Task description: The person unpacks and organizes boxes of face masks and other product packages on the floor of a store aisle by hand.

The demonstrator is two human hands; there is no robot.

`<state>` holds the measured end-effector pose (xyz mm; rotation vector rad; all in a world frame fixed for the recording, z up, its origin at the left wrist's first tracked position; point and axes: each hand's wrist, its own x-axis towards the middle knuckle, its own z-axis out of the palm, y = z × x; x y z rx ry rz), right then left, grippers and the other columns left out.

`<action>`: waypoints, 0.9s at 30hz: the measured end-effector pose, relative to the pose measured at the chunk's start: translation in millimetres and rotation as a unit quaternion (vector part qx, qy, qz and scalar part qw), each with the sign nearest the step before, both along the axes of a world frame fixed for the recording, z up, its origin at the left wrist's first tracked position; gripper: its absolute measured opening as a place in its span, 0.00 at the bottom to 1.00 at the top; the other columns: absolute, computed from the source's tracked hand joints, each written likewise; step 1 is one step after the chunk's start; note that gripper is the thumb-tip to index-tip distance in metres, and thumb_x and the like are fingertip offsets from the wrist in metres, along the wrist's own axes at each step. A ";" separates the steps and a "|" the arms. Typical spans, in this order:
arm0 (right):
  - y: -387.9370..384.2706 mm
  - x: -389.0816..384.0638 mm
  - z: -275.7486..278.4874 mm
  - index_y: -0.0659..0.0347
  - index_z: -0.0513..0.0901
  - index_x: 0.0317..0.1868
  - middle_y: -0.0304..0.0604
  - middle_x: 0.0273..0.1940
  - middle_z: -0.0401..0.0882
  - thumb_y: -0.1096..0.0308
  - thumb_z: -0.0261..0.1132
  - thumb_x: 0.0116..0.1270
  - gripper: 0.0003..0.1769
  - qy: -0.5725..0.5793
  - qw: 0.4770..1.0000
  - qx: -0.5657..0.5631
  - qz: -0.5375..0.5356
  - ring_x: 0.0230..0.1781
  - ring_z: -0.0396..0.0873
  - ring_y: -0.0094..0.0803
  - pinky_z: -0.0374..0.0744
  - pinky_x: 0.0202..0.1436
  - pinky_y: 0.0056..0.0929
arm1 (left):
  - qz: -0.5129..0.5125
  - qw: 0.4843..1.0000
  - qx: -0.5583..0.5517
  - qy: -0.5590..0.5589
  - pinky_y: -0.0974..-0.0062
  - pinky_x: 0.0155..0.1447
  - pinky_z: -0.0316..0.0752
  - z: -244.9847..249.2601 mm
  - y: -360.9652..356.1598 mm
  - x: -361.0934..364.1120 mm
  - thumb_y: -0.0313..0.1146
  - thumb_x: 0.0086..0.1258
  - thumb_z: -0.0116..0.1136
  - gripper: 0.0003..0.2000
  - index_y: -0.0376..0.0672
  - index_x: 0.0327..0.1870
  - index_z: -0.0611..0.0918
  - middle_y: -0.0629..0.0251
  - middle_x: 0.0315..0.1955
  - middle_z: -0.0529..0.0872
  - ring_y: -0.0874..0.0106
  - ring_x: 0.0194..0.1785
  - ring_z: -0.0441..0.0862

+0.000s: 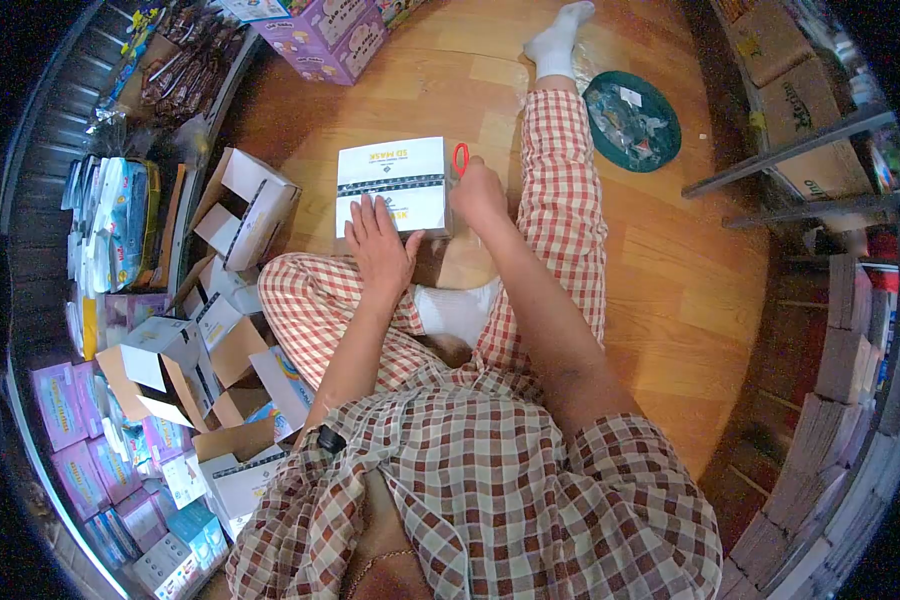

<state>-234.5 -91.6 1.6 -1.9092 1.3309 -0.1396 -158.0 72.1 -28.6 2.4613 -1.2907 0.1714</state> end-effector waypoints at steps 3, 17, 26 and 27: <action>6.7 -3.2 6.5 0.70 0.71 0.47 0.66 0.42 0.78 0.73 0.60 0.55 0.19 0.015 0.999 -0.039 0.026 0.47 0.77 0.58 0.75 0.50 0.47 | 0.008 1.000 0.009 0.001 0.51 0.70 0.45 -0.6 -0.3 -0.7 0.51 0.60 0.58 0.38 0.31 0.64 0.61 0.43 0.65 0.59 0.49 0.70 0.51; 15.0 -9.6 5.6 0.73 0.72 0.39 0.62 0.29 0.79 0.76 0.57 0.55 0.11 -0.006 0.987 -0.134 0.094 0.25 0.81 0.50 0.79 0.27 0.41 | 0.015 1.000 0.018 0.000 0.51 0.71 0.42 -4.6 0.0 -1.4 0.50 0.59 0.60 0.40 0.31 0.65 0.61 0.44 0.66 0.57 0.50 0.71 0.49; 10.7 -73.1 9.9 0.68 0.73 0.45 0.53 0.27 0.78 0.74 0.59 0.58 0.14 -0.045 0.992 0.053 0.104 0.22 0.78 0.39 0.76 0.24 0.34 | 0.015 0.998 -0.053 0.013 0.51 0.71 0.42 1.5 11.4 8.3 0.48 0.58 0.62 0.41 0.29 0.65 0.58 0.40 0.66 0.54 0.47 0.71 0.47; 8.3 -74.9 9.4 0.66 0.73 0.44 0.46 0.21 0.76 0.75 0.59 0.60 0.11 -0.098 0.993 0.052 0.045 0.13 0.74 0.30 0.72 0.15 0.28 | 0.019 0.998 -0.052 0.012 0.51 0.71 0.42 0.1 10.1 9.8 0.48 0.58 0.62 0.41 0.29 0.65 0.58 0.40 0.66 0.54 0.47 0.71 0.47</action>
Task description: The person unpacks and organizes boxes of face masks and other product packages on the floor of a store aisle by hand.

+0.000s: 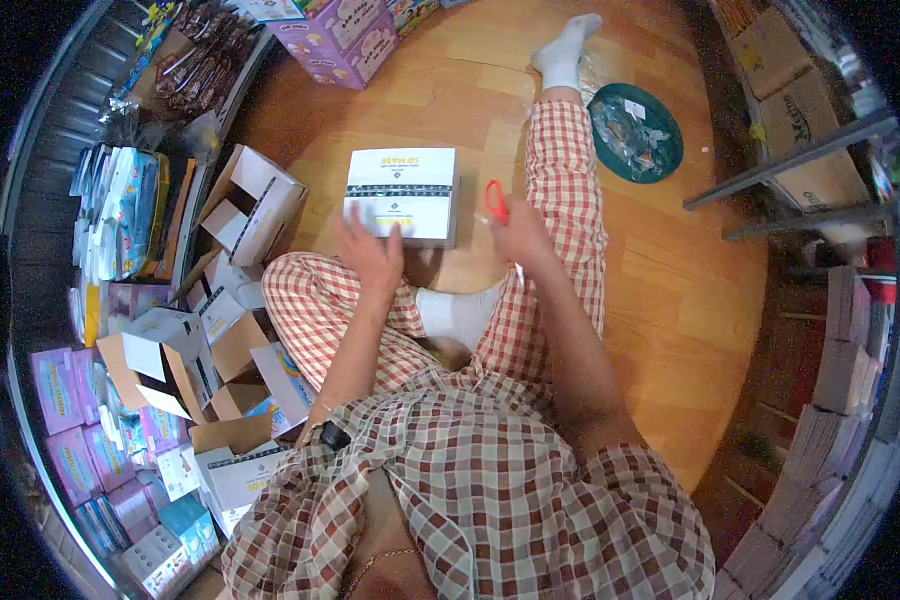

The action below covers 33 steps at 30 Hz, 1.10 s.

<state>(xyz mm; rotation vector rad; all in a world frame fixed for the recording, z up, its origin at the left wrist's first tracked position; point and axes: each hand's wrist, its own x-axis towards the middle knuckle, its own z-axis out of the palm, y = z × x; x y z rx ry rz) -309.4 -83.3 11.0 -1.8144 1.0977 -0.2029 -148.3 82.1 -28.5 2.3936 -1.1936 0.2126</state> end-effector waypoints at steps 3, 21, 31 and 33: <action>-5.2 -5.4 28.2 0.66 0.73 0.43 0.39 0.19 0.72 0.76 0.57 0.62 0.09 -0.078 0.994 0.053 -0.047 0.10 0.69 0.21 0.68 0.12 0.22 | 0.259 0.868 -0.299 0.299 0.56 0.70 0.48 -10.4 -10.7 11.7 0.39 0.63 0.61 0.39 0.25 0.65 0.52 0.39 0.65 0.54 0.50 0.68 0.52; -28.0 -17.8 44.3 0.64 0.70 0.45 0.49 0.23 0.76 0.75 0.59 0.60 0.12 -0.197 0.968 -0.156 0.008 0.24 0.78 0.37 0.74 0.27 0.35 | -0.166 0.945 -0.169 0.224 0.64 0.68 0.61 74.4 -8.5 40.1 0.20 0.54 0.61 0.27 0.43 0.58 0.72 0.52 0.65 0.64 0.57 0.68 0.62; -0.9 37.1 75.0 0.58 0.68 0.44 0.56 0.27 0.78 0.68 0.57 0.63 0.11 -0.041 0.915 -0.318 0.244 0.31 0.78 0.55 0.73 0.33 0.51 | -0.196 0.909 -0.224 0.293 0.68 0.66 0.61 56.9 -27.3 46.8 0.30 0.65 0.53 0.21 0.41 0.60 0.70 0.45 0.66 0.62 0.55 0.69 0.59; 0.3 45.9 75.2 0.57 0.67 0.44 0.55 0.26 0.78 0.68 0.57 0.63 0.11 -0.050 0.905 -0.337 0.254 0.30 0.78 0.55 0.73 0.32 0.51 | -0.183 0.911 -0.236 0.284 0.68 0.65 0.62 57.0 -35.1 51.4 0.32 0.66 0.52 0.20 0.40 0.59 0.70 0.44 0.65 0.62 0.54 0.69 0.60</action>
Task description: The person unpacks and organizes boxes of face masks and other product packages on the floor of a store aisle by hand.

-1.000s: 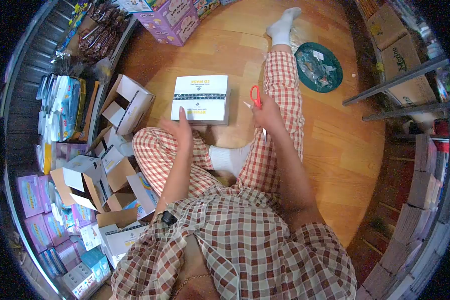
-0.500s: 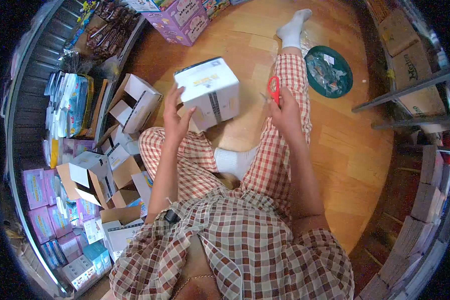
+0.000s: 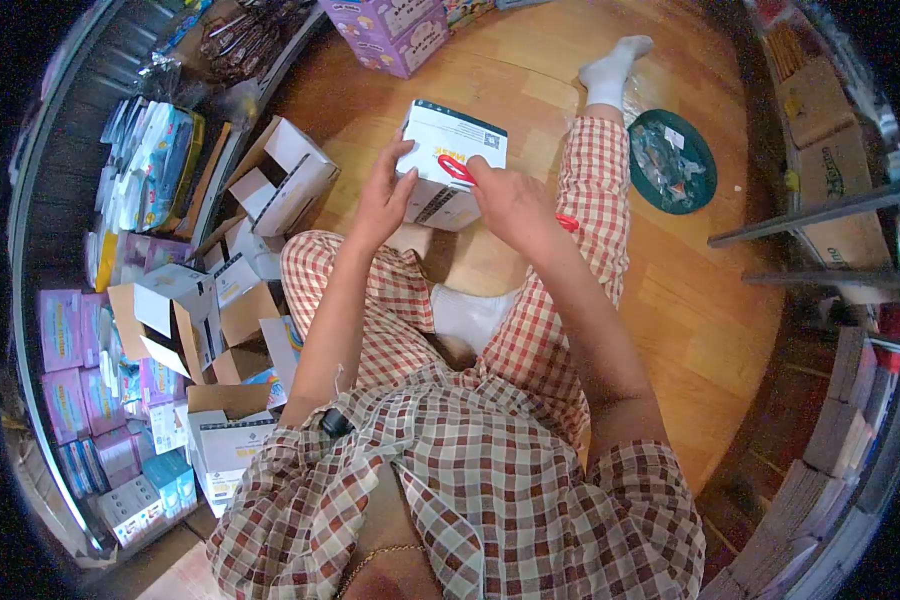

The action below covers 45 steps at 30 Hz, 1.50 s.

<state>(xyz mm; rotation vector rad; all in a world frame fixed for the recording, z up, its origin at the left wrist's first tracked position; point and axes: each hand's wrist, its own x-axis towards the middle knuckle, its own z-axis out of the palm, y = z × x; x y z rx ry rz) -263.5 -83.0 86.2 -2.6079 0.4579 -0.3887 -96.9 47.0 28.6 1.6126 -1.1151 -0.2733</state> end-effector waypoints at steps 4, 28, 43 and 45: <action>-0.5 12.9 1.2 0.57 0.68 0.42 0.55 0.28 0.78 0.68 0.59 0.62 0.10 0.005 1.000 0.001 -0.009 0.32 0.77 0.56 0.73 0.32 0.49 | 0.042 0.999 0.027 -0.002 0.67 0.63 0.64 9.9 -11.2 9.0 0.31 0.67 0.51 0.17 0.39 0.57 0.70 0.44 0.62 0.66 0.54 0.67 0.63; -7.0 37.3 3.3 0.58 0.67 0.41 0.56 0.26 0.78 0.67 0.57 0.63 0.09 0.045 0.997 -0.056 -0.009 0.30 0.78 0.57 0.74 0.32 0.53 | -0.110 0.990 0.072 -0.059 0.63 0.72 0.51 13.8 -39.8 35.1 0.28 0.61 0.47 0.22 0.41 0.60 0.67 0.46 0.63 0.64 0.52 0.70 0.55; 15.7 10.7 6.8 0.60 0.68 0.41 0.59 0.28 0.79 0.75 0.52 0.59 0.09 0.129 0.988 -0.053 -0.070 0.32 0.79 0.57 0.75 0.36 0.53 | -0.133 0.971 0.169 -0.101 0.37 0.67 0.46 13.1 -46.3 17.4 0.32 0.66 0.43 0.23 0.59 0.64 0.64 0.56 0.72 0.48 0.55 0.74 0.45; 14.1 4.9 -2.0 0.60 0.69 0.41 0.59 0.28 0.79 0.75 0.52 0.59 0.08 0.125 0.987 -0.058 -0.079 0.32 0.79 0.58 0.75 0.36 0.53 | -0.116 0.973 0.164 -0.113 0.44 0.69 0.50 13.9 -47.7 14.5 0.31 0.65 0.44 0.22 0.53 0.62 0.67 0.53 0.69 0.56 0.55 0.72 0.50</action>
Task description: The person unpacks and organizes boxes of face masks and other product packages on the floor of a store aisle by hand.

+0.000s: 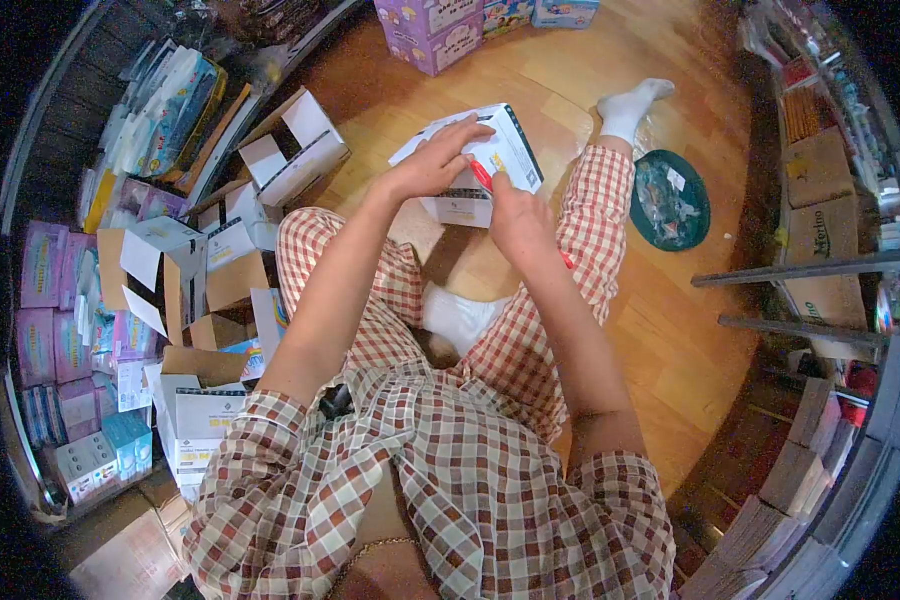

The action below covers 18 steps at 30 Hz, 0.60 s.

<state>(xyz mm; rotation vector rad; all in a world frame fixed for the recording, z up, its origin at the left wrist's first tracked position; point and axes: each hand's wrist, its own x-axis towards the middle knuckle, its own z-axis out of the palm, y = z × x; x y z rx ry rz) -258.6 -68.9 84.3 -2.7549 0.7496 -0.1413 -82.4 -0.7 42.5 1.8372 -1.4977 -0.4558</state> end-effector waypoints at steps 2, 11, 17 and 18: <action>-1.4 -11.2 -16.9 0.60 0.70 0.42 0.59 0.29 0.79 0.74 0.52 0.60 0.09 0.011 0.999 -0.031 -0.006 0.33 0.79 0.59 0.75 0.37 0.54 | -0.020 0.998 -0.055 0.030 0.50 0.69 0.52 0.7 2.7 16.3 0.30 0.63 0.45 0.21 0.49 0.60 0.69 0.52 0.66 0.61 0.55 0.71 0.54; -6.4 -14.0 -0.3 0.61 0.72 0.37 0.62 0.27 0.77 0.69 0.57 0.61 0.06 -0.091 0.992 0.060 -0.063 0.31 0.77 0.59 0.73 0.34 0.53 | -0.055 0.995 -0.074 0.027 0.63 0.69 0.57 13.3 -2.6 22.4 0.26 0.59 0.43 0.22 0.41 0.57 0.70 0.50 0.57 0.71 0.54 0.64 0.64; -12.3 -21.0 -17.6 0.64 0.71 0.35 0.61 0.28 0.76 0.71 0.59 0.60 0.06 -0.141 0.981 0.107 -0.085 0.32 0.76 0.59 0.72 0.33 0.48 | -0.002 0.989 -0.066 0.129 0.67 0.69 0.56 2.2 15.5 38.4 0.27 0.63 0.43 0.23 0.42 0.62 0.66 0.54 0.61 0.68 0.60 0.66 0.63; -10.8 -24.7 -23.8 0.63 0.72 0.37 0.60 0.27 0.76 0.71 0.58 0.60 0.07 -0.169 0.976 0.113 -0.077 0.30 0.76 0.59 0.73 0.33 0.49 | 0.017 0.985 -0.062 0.158 0.68 0.70 0.55 0.5 21.9 41.1 0.28 0.64 0.43 0.24 0.45 0.64 0.65 0.56 0.63 0.66 0.63 0.67 0.62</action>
